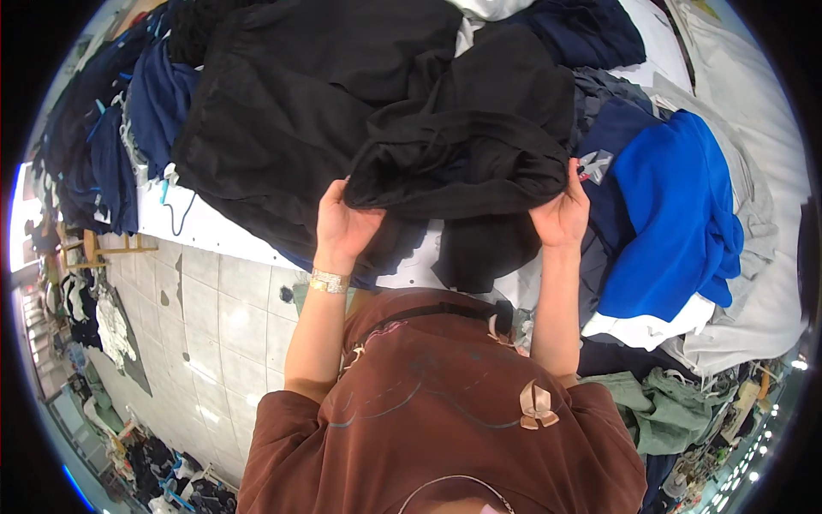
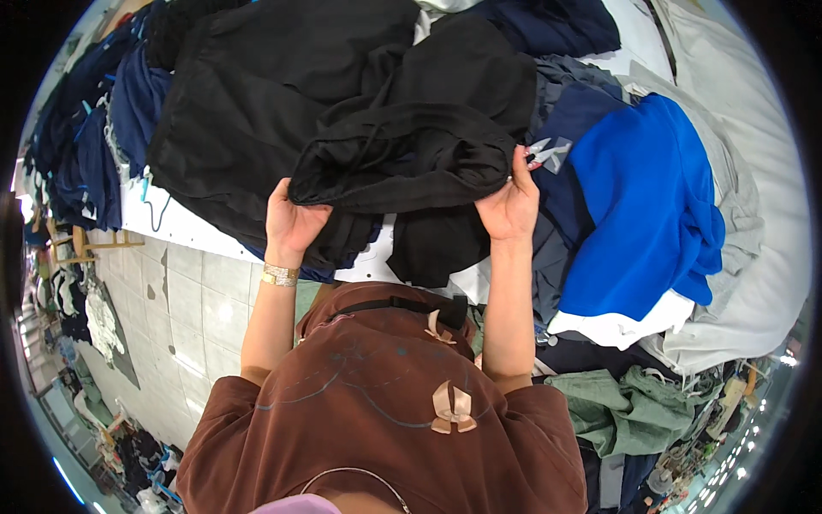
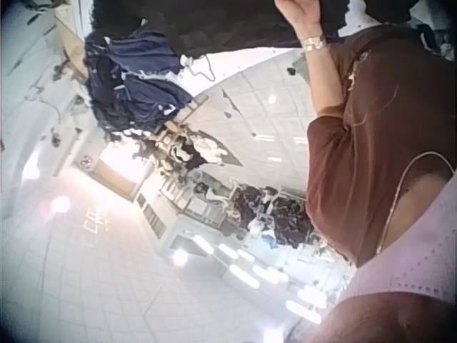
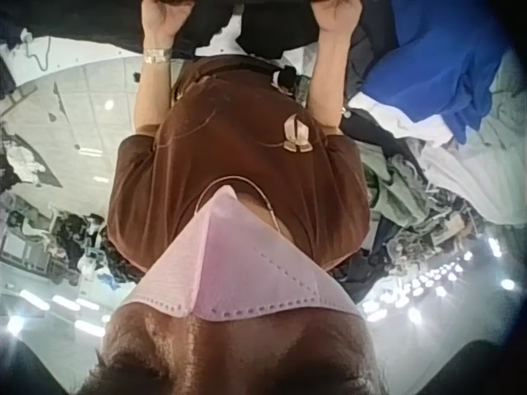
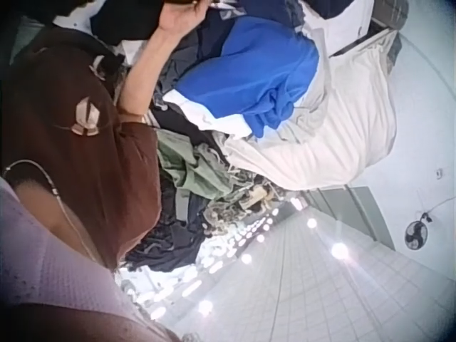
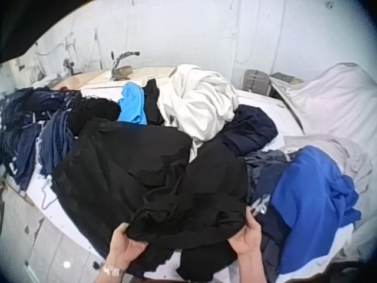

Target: Trimming loose threads and inspecting garments on a work table.

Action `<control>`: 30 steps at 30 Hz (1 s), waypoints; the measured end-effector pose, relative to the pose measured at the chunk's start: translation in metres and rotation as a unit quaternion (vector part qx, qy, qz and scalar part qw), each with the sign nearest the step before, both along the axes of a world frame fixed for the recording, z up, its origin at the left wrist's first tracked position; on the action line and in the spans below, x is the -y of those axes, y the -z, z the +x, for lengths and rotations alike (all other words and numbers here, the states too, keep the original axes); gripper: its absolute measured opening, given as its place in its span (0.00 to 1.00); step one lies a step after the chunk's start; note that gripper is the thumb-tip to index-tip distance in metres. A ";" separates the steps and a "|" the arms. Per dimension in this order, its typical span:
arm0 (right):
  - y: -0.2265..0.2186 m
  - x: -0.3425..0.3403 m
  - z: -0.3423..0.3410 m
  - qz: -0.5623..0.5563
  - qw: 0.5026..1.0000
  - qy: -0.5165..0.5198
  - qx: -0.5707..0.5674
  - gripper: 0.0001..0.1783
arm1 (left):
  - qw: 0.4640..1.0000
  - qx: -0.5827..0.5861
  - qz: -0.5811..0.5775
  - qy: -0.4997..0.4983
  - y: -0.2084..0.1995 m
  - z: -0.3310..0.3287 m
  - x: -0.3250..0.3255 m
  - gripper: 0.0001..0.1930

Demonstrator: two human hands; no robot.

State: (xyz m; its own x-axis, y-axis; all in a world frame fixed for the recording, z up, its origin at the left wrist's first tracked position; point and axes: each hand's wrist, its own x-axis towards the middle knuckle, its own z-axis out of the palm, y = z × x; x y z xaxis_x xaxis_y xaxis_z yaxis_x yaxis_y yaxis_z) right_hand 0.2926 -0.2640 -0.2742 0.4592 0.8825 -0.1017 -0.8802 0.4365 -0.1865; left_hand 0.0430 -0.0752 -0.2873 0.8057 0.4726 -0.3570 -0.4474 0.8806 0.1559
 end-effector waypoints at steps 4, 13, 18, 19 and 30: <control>0.001 0.004 0.004 0.023 1.000 -0.019 0.010 0.25 | 0.998 0.042 0.002 0.036 0.003 0.003 -0.001 0.19; 0.003 0.001 0.001 0.010 1.000 -0.014 -0.008 0.24 | 1.000 0.020 0.013 0.012 0.003 0.004 -0.002 0.19; 0.001 0.002 0.001 0.019 1.000 -0.011 -0.003 0.25 | 0.999 0.041 -0.001 0.011 0.004 0.008 0.000 0.16; 0.000 0.001 0.000 0.001 1.000 -0.011 -0.001 0.24 | 0.993 0.120 -0.002 0.025 0.009 0.006 -0.002 0.14; -0.003 -0.016 -0.010 -0.030 0.999 0.023 -0.036 0.25 | 0.945 -0.318 -0.019 0.072 -0.034 0.021 0.057 0.39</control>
State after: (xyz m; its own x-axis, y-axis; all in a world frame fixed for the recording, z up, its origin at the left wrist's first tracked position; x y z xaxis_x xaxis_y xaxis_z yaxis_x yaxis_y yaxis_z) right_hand 0.2827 -0.2476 -0.2708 0.4891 0.8520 -0.1869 -0.8713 0.4671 -0.1507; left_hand 0.0636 -0.1317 -0.2536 0.4779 0.3507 -0.8053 -0.1482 0.9359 0.3197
